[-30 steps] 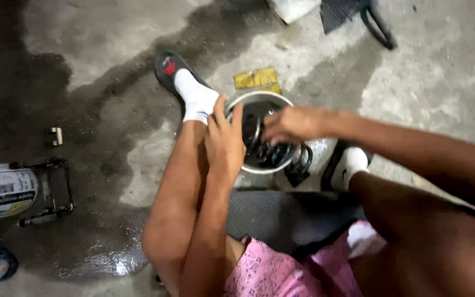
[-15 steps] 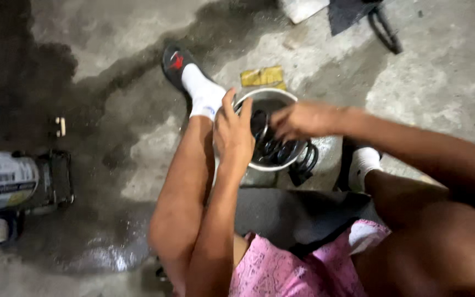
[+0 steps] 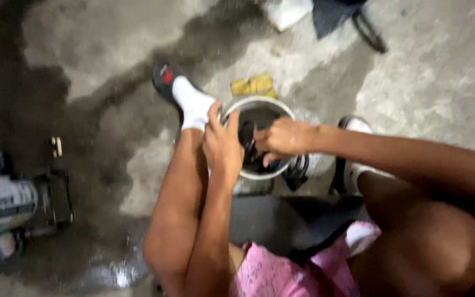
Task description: The person sits on the workshop floor with a white bucket of water between their legs and washes dark coiled parts by hand, rubbing and turning each piece in the water. They lift individual pieces out, handle and rework them, and continue washing the remaining coils in the bucket.
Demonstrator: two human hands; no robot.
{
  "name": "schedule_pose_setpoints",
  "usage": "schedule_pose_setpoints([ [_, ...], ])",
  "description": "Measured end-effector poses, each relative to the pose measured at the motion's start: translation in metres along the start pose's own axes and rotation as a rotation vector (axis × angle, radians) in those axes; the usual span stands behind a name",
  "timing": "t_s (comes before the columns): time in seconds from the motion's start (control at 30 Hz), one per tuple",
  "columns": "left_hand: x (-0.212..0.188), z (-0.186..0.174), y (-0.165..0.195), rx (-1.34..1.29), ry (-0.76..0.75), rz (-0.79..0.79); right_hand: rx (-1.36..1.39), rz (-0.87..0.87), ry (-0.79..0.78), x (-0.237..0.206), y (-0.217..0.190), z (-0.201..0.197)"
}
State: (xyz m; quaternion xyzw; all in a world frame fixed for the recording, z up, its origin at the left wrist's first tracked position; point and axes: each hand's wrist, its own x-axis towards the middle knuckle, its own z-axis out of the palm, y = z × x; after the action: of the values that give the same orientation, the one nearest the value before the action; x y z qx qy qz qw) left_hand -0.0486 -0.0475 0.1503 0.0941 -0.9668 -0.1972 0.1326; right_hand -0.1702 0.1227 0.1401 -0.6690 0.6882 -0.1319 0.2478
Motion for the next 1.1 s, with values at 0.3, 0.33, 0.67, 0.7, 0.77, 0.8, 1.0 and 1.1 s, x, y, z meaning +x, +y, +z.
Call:
schedule_pose_setpoints([
  [0.3,-0.004,-0.003,-0.002,-0.013,-0.043,-0.003,0.17,-0.138,0.015,0.0,0.011,-0.004],
  [0.33,-0.003,-0.002,-0.001,-0.012,-0.048,-0.002,0.138,-0.125,0.011,0.0,0.01,-0.005],
  [0.67,-0.004,-0.002,-0.004,-0.001,-0.057,0.003,0.286,-0.075,0.239,-0.024,0.032,-0.014],
  [0.7,-0.003,-0.003,-0.003,-0.001,-0.057,0.009,0.258,0.056,0.25,-0.028,0.036,-0.017],
  [0.77,-0.002,-0.004,-0.002,0.0,-0.065,0.006,0.198,0.239,0.241,-0.032,0.042,-0.026],
  [0.8,-0.001,-0.005,-0.001,0.002,-0.082,-0.006,0.182,0.294,0.215,-0.033,0.043,-0.03],
  [1.0,-0.002,-0.009,0.004,-0.001,-0.031,-0.004,-0.128,0.487,-0.023,-0.019,0.035,-0.033],
  [1.1,-0.003,-0.011,0.004,-0.022,-0.044,-0.006,-0.271,0.401,-0.143,-0.01,0.038,-0.013],
])
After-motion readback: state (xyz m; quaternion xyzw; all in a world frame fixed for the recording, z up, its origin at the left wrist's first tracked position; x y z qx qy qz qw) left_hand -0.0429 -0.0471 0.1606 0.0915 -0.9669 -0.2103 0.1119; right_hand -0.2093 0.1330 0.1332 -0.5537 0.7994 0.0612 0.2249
